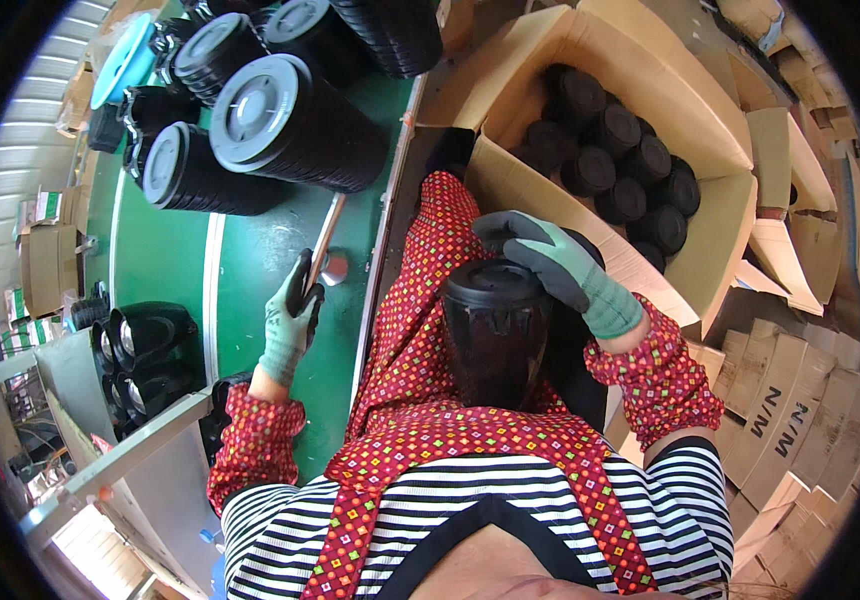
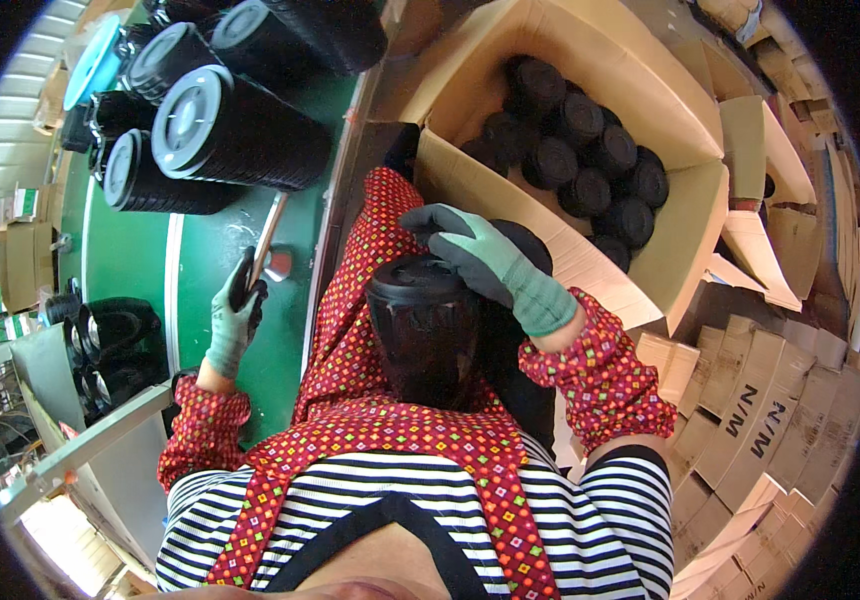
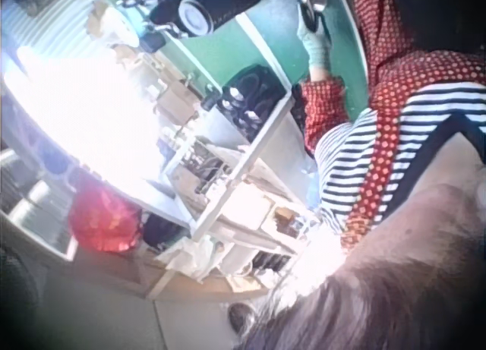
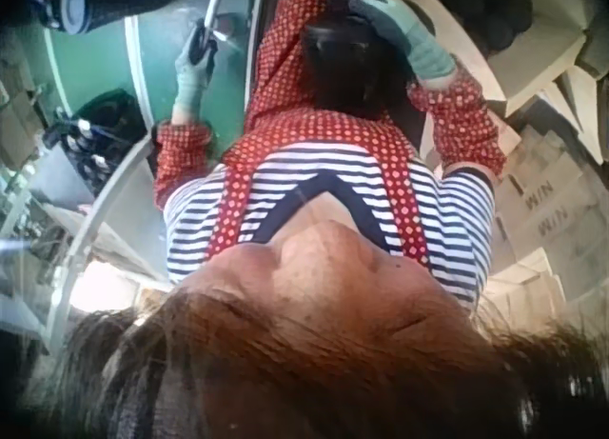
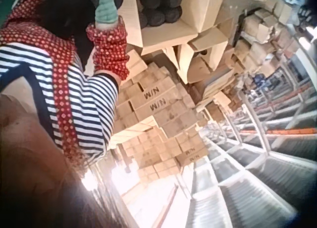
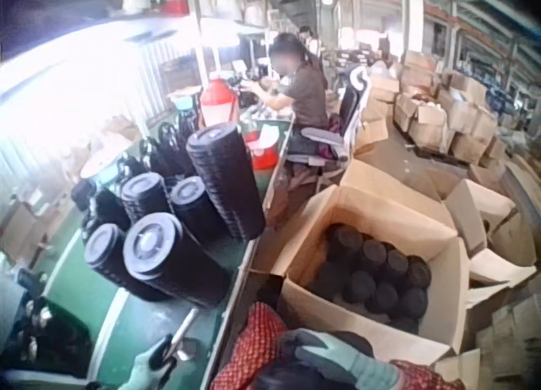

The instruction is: The person repeatedly picks up black plastic containers and inserts a metal rod into each one, then places the assembled units on a green workbench. The person handles the containers one at a time and continues the same insertion and placement sequence throughout the clip.

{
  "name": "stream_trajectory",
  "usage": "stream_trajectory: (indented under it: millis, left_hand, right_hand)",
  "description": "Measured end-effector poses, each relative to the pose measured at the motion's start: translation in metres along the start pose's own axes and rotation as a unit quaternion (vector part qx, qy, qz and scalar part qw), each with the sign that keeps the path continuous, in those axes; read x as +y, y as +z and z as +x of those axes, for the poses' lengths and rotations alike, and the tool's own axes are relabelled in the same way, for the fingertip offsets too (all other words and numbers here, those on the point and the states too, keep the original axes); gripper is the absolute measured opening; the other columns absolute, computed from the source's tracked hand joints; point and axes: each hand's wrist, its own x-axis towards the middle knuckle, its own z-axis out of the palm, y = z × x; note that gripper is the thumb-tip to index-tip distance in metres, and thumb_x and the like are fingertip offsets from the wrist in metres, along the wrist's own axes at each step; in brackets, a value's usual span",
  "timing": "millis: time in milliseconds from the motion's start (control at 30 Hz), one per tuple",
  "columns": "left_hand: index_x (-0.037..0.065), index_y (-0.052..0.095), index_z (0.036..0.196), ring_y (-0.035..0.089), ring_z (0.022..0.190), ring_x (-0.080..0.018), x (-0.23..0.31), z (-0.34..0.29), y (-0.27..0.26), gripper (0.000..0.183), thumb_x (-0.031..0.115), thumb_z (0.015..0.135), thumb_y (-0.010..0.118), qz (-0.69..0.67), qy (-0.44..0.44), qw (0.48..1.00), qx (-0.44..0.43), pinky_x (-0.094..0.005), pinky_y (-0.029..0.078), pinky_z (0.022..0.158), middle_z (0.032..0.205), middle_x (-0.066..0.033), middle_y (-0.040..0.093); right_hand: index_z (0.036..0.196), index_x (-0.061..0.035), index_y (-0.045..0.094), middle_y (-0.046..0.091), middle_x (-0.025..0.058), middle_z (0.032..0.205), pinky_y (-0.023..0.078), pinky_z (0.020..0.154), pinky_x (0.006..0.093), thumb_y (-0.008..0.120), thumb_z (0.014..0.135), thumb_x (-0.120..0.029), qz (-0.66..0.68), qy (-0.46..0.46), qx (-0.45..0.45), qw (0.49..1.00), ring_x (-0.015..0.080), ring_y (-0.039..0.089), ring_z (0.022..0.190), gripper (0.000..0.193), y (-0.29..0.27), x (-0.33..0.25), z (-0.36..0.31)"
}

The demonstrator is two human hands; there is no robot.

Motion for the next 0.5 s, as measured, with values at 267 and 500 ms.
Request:
stream_trajectory:
  millis: [267, 500]
  left_hand:
    - [0.001, 0.048, 0.156, 0.066, 0.108, -0.0261, 0.183, -0.008, 0.059, 0.066, -0.005, 0.093, 0.067, 0.131, 0.031, 0.973, -0.187, -0.0360, 0.051, 0.093, 0.137, -0.0191, 0.066]
    - [-0.009, 0.045, 0.153, 0.071, 0.113, -0.0337, 0.246, 0.029, 0.095, 0.073, 0.019, 0.091, 0.071, 0.066, 0.108, 0.919, -0.373, -0.0387, 0.055, 0.098, 0.127, -0.0275, 0.067]
  right_hand:
    - [0.155, -0.0131, 0.050, 0.045, 0.0175, 0.158, 0.024, 0.127, 0.0539, 0.072, 0.087, -0.011, -0.392, -0.249, 0.134, 0.875, 0.0418, 0.036, 0.152, 0.072, 0.009, -0.042, 0.006]
    - [0.115, -0.0069, 0.073, 0.070, 0.0122, 0.112, 0.042, 0.106, 0.0500, 0.072, 0.089, -0.030, -0.399, -0.274, -0.027, 0.875, 0.0332, 0.064, 0.112, 0.035, -0.035, -0.052, 0.060]
